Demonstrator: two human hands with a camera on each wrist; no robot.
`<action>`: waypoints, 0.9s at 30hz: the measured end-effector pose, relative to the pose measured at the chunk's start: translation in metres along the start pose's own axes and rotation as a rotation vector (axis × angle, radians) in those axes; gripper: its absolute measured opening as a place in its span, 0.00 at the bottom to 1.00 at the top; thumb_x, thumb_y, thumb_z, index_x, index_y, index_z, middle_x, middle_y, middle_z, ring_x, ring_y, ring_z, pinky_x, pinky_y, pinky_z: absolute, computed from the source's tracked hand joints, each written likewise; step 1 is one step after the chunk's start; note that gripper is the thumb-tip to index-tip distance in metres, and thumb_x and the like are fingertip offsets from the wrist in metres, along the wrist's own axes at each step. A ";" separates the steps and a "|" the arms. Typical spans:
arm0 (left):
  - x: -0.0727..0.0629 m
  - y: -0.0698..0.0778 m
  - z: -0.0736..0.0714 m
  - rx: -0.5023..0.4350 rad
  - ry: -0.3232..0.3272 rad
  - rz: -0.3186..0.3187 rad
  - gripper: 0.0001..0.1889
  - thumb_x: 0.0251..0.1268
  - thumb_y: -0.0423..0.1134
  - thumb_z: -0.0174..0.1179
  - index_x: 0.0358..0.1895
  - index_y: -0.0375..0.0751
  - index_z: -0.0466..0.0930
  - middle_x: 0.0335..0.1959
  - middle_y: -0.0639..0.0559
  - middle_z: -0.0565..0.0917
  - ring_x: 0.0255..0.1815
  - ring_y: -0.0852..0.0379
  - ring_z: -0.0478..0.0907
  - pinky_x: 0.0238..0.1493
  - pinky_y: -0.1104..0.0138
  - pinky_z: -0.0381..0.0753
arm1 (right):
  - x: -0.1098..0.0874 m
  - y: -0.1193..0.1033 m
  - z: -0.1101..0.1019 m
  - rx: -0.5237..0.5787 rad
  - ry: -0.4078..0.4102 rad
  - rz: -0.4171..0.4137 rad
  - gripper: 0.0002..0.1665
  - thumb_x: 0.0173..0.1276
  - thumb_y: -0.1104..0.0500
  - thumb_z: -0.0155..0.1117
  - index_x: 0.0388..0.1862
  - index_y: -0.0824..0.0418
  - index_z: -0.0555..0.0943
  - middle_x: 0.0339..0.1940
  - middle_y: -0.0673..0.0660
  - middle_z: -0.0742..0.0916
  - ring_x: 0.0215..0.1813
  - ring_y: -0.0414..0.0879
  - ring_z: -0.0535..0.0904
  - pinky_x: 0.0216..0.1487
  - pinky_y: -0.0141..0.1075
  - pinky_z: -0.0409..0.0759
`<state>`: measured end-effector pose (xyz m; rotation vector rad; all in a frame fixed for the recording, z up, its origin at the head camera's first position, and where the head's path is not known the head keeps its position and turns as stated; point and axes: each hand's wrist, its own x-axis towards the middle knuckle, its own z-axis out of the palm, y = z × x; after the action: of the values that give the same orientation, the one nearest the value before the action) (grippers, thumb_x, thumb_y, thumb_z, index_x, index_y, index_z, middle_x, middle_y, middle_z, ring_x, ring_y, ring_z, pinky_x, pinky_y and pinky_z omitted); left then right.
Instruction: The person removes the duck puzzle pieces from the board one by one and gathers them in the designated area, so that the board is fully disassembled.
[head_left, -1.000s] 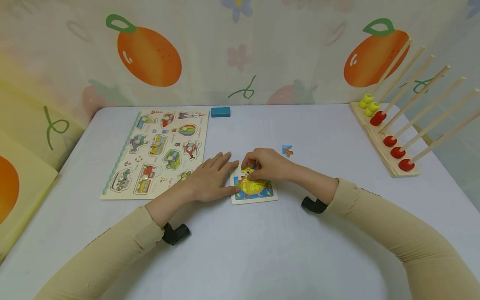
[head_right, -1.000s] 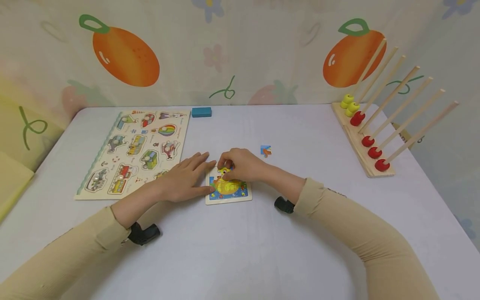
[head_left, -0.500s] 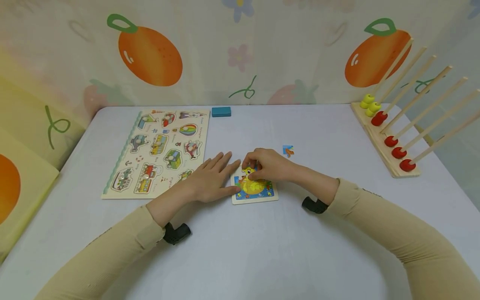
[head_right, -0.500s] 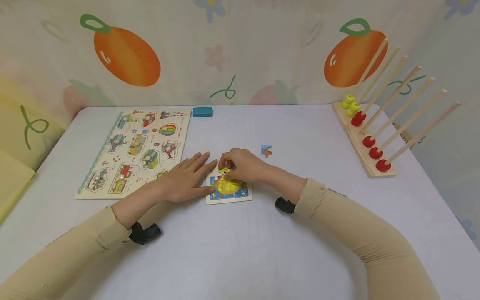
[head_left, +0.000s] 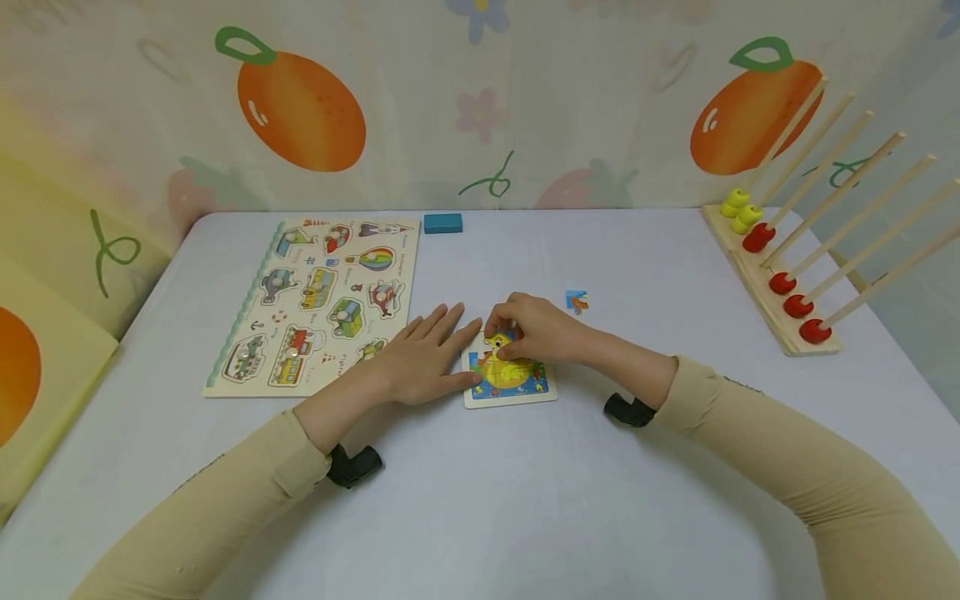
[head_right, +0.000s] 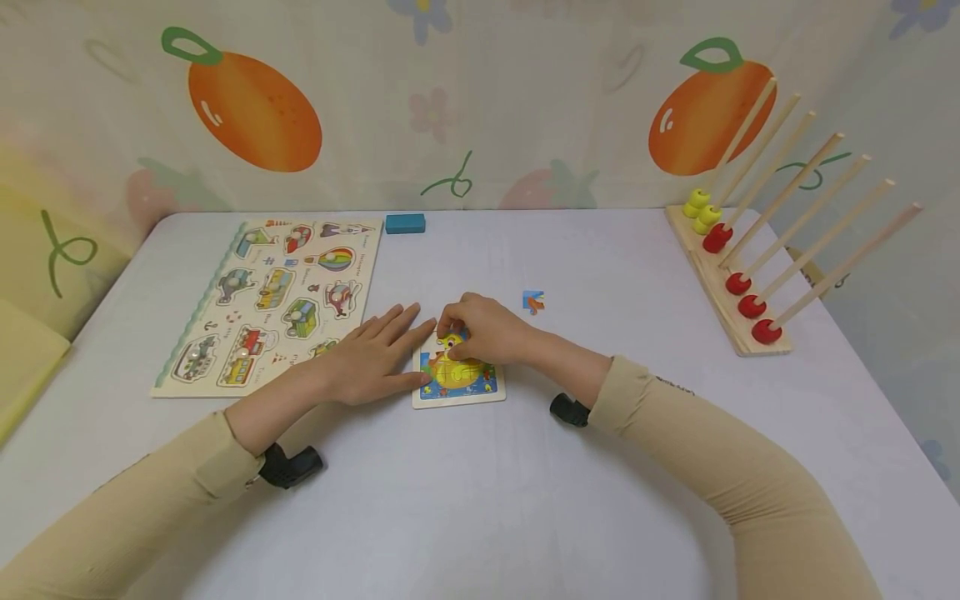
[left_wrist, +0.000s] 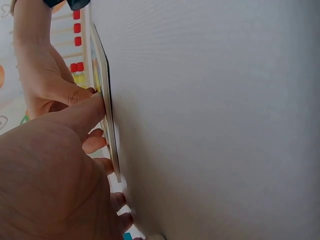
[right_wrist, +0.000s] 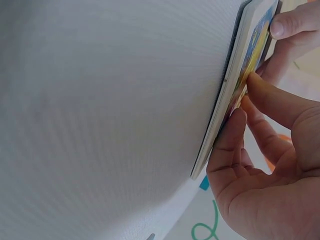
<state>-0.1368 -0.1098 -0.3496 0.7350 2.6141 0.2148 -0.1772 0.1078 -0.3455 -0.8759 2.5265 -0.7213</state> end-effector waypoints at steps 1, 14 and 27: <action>0.000 0.000 0.000 0.000 -0.001 -0.001 0.42 0.72 0.66 0.43 0.81 0.54 0.41 0.84 0.45 0.37 0.85 0.42 0.33 0.82 0.44 0.40 | 0.000 0.000 0.000 -0.004 0.002 0.000 0.13 0.64 0.59 0.71 0.47 0.56 0.83 0.45 0.58 0.81 0.37 0.45 0.74 0.43 0.31 0.74; 0.000 0.000 0.000 0.007 -0.006 -0.001 0.42 0.72 0.66 0.43 0.81 0.54 0.40 0.84 0.45 0.37 0.85 0.42 0.32 0.82 0.44 0.39 | 0.002 0.002 0.002 0.005 0.027 0.003 0.12 0.63 0.59 0.72 0.46 0.56 0.84 0.49 0.58 0.80 0.36 0.45 0.73 0.41 0.30 0.74; 0.002 -0.001 0.001 0.009 -0.003 0.002 0.42 0.72 0.66 0.43 0.81 0.53 0.40 0.84 0.45 0.36 0.85 0.42 0.32 0.82 0.44 0.39 | 0.002 0.002 0.002 -0.004 0.059 0.002 0.12 0.61 0.59 0.74 0.43 0.53 0.84 0.46 0.56 0.81 0.41 0.47 0.74 0.44 0.34 0.75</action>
<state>-0.1381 -0.1096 -0.3516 0.7408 2.6136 0.2022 -0.1785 0.1071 -0.3484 -0.8650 2.5812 -0.7527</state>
